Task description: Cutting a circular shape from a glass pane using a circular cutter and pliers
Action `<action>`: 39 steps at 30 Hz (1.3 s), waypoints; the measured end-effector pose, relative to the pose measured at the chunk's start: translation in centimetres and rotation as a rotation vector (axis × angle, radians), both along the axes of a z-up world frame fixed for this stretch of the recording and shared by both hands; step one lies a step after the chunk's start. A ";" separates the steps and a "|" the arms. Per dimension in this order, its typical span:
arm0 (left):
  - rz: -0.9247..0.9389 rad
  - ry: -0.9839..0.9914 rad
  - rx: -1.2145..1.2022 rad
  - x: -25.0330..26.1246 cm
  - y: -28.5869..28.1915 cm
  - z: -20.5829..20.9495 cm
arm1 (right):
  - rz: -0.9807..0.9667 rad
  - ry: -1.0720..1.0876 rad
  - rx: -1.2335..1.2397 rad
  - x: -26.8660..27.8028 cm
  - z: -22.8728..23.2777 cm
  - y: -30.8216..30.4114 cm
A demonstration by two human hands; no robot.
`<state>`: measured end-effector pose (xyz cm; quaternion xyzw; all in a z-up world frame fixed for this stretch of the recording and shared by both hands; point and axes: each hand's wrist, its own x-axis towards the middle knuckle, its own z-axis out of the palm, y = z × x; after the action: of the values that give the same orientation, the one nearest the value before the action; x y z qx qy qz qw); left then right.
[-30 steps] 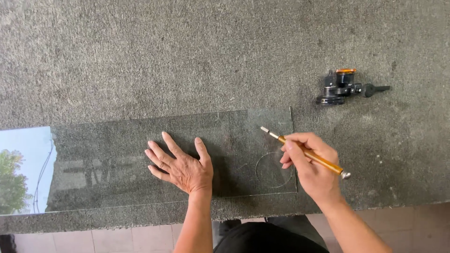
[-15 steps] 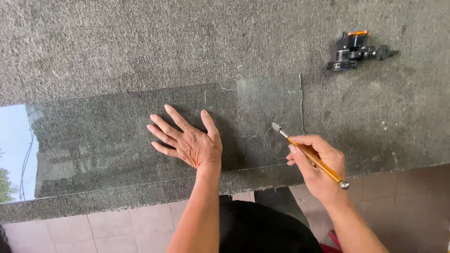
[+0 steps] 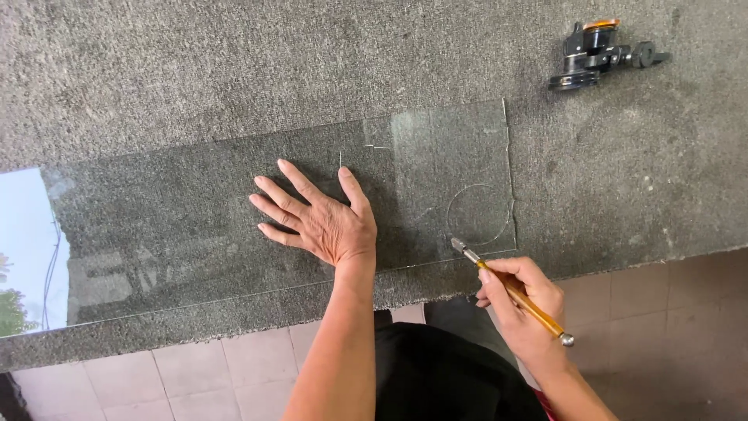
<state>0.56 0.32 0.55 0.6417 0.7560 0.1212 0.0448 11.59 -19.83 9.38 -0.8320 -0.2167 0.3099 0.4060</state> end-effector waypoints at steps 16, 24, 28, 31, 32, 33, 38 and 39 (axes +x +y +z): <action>-0.004 0.019 0.013 -0.2 0.0 -0.3 | 0.330 -0.564 0.039 -0.2 -0.5 1.6; -0.044 -0.013 -0.042 -0.4 0.2 -0.4 | 0.334 -0.454 0.166 0.4 -2.3 1.4; -0.042 -0.030 -0.029 -0.5 0.0 -0.5 | 0.318 -0.458 0.128 -0.6 -1.6 0.0; -0.034 -0.039 -0.015 -0.4 0.2 -0.3 | 0.319 -0.446 0.073 -0.7 -0.8 -1.4; -0.042 -0.043 -0.008 -0.4 0.1 -0.3 | 0.263 -0.415 0.058 -0.5 -0.7 -1.8; -0.051 -0.047 -0.001 -0.5 0.1 -0.4 | 0.207 -0.383 0.044 -0.4 -0.7 -2.2; -0.032 -0.058 -0.002 -0.3 0.3 -0.4 | 0.185 -0.409 0.124 3.6 1.0 4.0; -0.031 -0.053 -0.011 -0.3 0.2 -0.4 | 0.188 -0.414 0.167 4.4 1.0 5.5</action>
<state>0.21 0.57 0.18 0.6495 0.7453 0.1334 0.0702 15.95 -14.28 10.34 -0.8175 -0.3966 0.1500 0.3897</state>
